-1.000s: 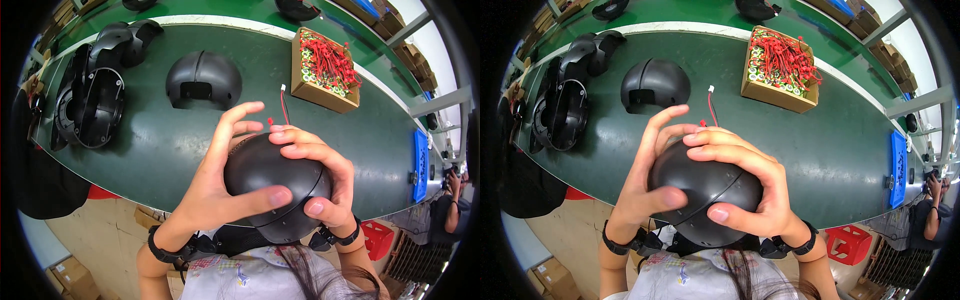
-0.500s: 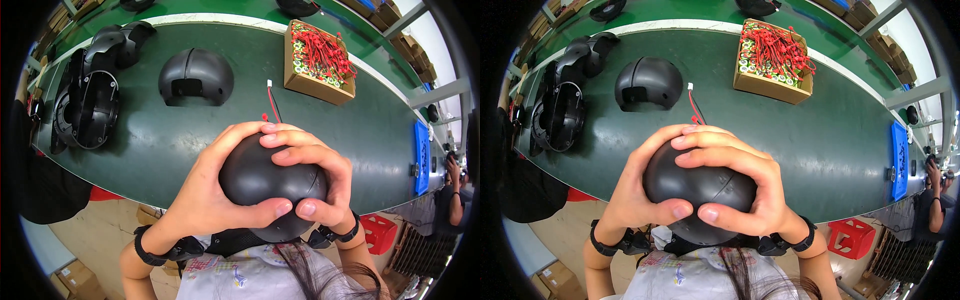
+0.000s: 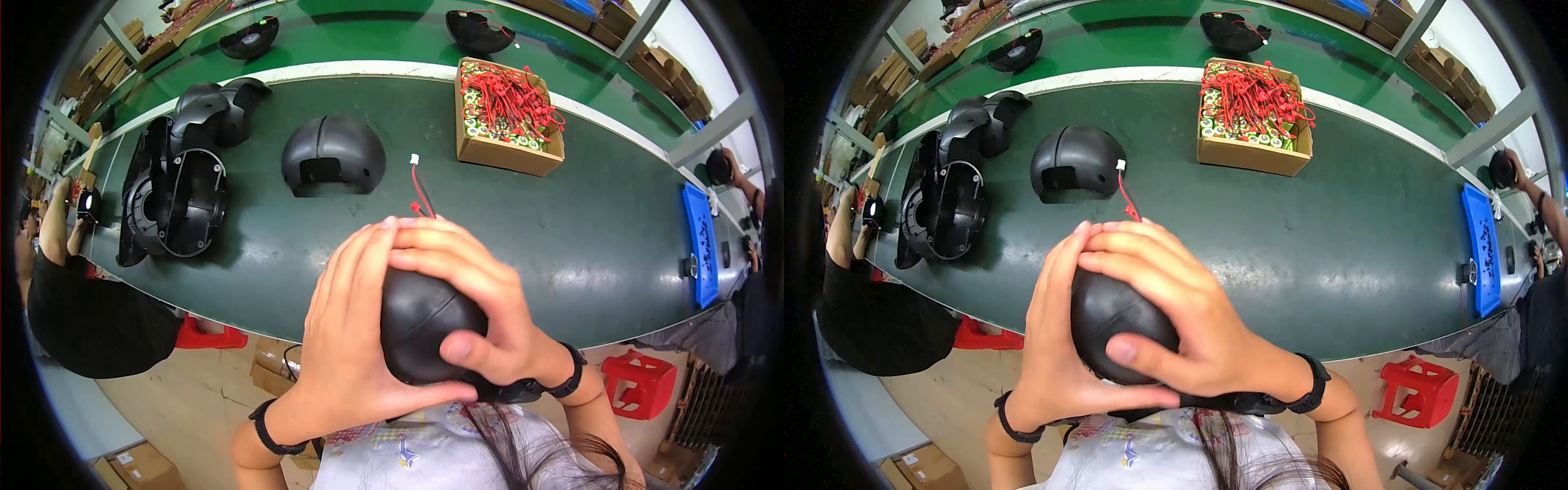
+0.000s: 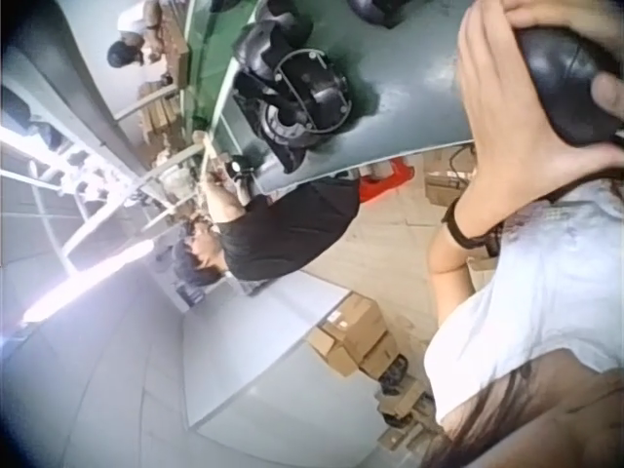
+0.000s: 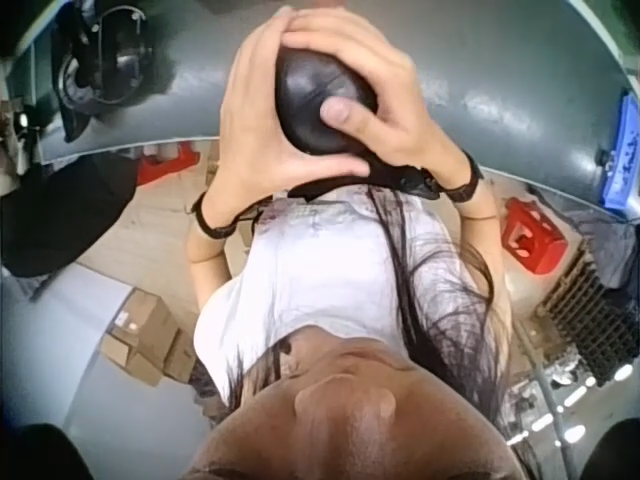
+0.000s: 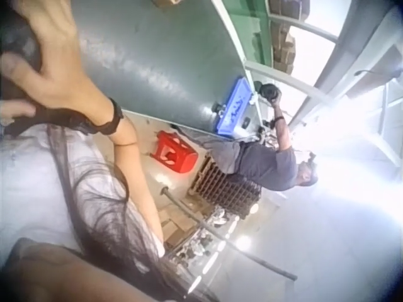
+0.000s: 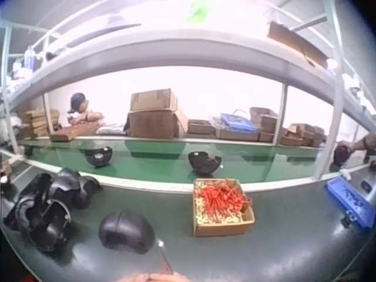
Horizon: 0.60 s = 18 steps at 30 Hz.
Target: Assembling black plastic housings by connecting internal wiring and snapping components together on a factory assembly line.
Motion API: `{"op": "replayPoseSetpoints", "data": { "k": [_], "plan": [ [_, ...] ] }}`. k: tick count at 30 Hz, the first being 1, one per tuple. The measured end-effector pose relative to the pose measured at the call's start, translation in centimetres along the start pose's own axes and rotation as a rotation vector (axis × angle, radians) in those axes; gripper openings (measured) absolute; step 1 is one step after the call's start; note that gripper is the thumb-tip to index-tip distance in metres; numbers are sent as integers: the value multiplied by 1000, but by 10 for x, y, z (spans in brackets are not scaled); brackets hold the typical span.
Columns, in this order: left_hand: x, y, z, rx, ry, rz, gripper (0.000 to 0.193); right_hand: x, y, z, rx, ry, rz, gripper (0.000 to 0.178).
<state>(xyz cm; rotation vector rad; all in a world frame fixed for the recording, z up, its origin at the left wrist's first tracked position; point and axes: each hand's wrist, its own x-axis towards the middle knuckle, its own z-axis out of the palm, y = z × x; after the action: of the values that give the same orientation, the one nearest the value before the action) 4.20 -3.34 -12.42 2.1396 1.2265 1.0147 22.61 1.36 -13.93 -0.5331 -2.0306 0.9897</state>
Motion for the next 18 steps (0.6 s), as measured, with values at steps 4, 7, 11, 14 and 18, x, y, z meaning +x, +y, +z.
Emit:
{"op": "replayPoseSetpoints", "data": {
  "k": [4,7,11,14,18],
  "plan": [
    [-16,2,-7,36,-25,-39,116,-6,-8,5,136,35,50,59],
    [-22,-1,-7,1,-11,-43,114,-6,-7,3,-50,74,-42,64],
    [-19,-3,-1,25,3,47,108,-6,-6,13,-107,83,-94,56],
    [-15,-8,9,36,83,121,105,-6,-7,13,-59,165,-67,44],
    [-12,-8,13,13,101,128,104,-9,-2,10,-74,165,-63,42]
  ]
}}
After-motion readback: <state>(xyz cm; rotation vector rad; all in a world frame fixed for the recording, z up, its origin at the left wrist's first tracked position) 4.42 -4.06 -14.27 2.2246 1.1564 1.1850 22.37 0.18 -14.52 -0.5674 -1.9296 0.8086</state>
